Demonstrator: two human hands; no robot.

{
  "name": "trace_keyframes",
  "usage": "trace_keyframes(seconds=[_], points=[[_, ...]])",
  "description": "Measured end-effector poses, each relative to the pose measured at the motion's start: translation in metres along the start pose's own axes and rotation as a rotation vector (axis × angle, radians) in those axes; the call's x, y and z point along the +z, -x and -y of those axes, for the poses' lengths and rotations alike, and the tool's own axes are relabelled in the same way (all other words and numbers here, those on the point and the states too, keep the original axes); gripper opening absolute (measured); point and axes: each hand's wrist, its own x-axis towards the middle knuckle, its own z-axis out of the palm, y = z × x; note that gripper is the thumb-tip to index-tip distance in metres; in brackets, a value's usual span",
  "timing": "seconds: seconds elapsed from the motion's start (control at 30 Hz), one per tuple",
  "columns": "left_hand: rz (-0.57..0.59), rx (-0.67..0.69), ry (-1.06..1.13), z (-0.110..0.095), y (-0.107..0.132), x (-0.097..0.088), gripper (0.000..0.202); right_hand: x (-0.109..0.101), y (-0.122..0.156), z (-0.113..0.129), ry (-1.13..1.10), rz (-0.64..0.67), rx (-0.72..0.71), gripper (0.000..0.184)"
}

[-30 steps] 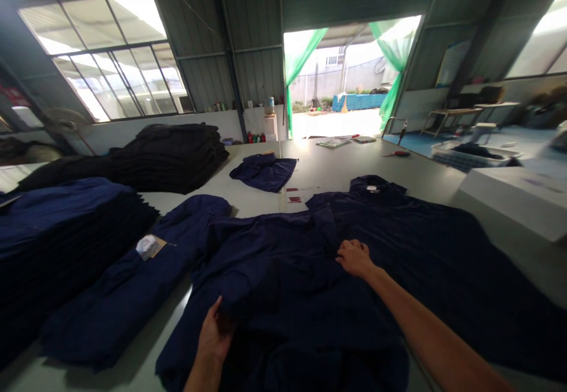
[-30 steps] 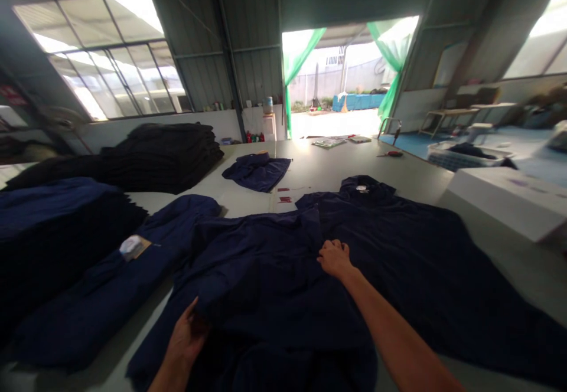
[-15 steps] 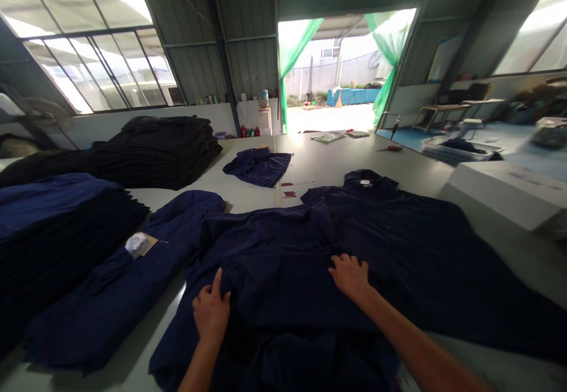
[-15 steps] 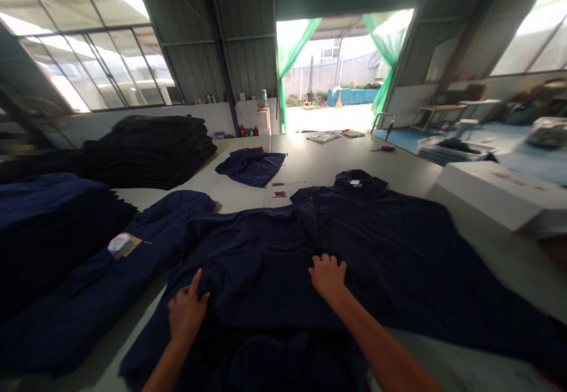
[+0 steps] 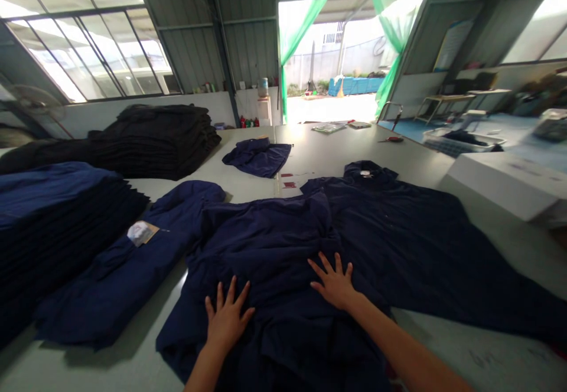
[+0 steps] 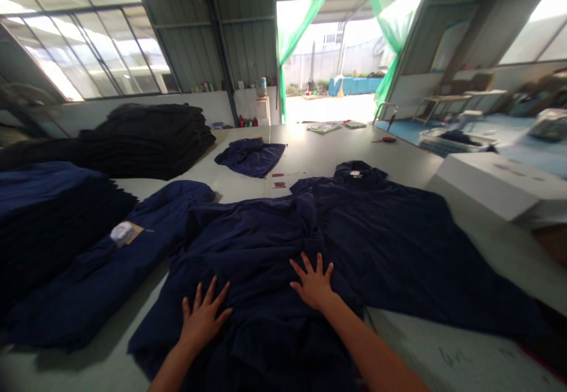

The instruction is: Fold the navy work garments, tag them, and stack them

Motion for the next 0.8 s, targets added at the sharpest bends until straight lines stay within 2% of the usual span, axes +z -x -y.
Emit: trace_keyframes(seconds=[0.07, 0.17, 0.23, 0.33, 0.43, 0.53, 0.63, 0.73, 0.8], points=[[0.013, 0.04, 0.074, -0.011, 0.008, -0.009, 0.044, -0.012, 0.009, 0.001, -0.057, 0.023, -0.014, 0.057], [0.092, 0.283, 0.223, -0.03, 0.028, -0.021, 0.045, -0.033, 0.036, 0.002, -0.129, -0.004, -0.166, 0.048], [0.174, 0.407, 0.284, -0.039, 0.042, -0.024, 0.044, -0.043, 0.058, 0.003, -0.16, 0.033, -0.283, 0.043], [0.224, 0.485, 0.4, -0.044, 0.057, -0.028, 0.017, -0.046, 0.087, 0.004, -0.185, 0.186, -0.335, 0.055], [0.214, 0.508, 0.599, -0.04, 0.066, -0.044, 0.018, -0.044, 0.106, 0.007, -0.233, 0.234, -0.333, 0.065], [0.035, 0.508, 0.693, -0.031, 0.071, -0.07, 0.017, -0.051, 0.112, 0.017, -0.366, 0.097, -0.412, 0.049], [-0.239, 0.511, 0.744, -0.018, 0.067, -0.092, 0.017, -0.075, 0.101, 0.038, -0.466, -0.151, -0.476, 0.043], [-0.575, 0.292, 0.758, -0.004, 0.048, -0.096, 0.021, -0.104, 0.076, 0.061, -0.416, -0.471, -0.448, 0.047], [-0.7, 0.147, 0.706, 0.002, 0.031, -0.086, 0.032, -0.114, 0.061, 0.072, -0.358, -0.607, -0.365, 0.049]])
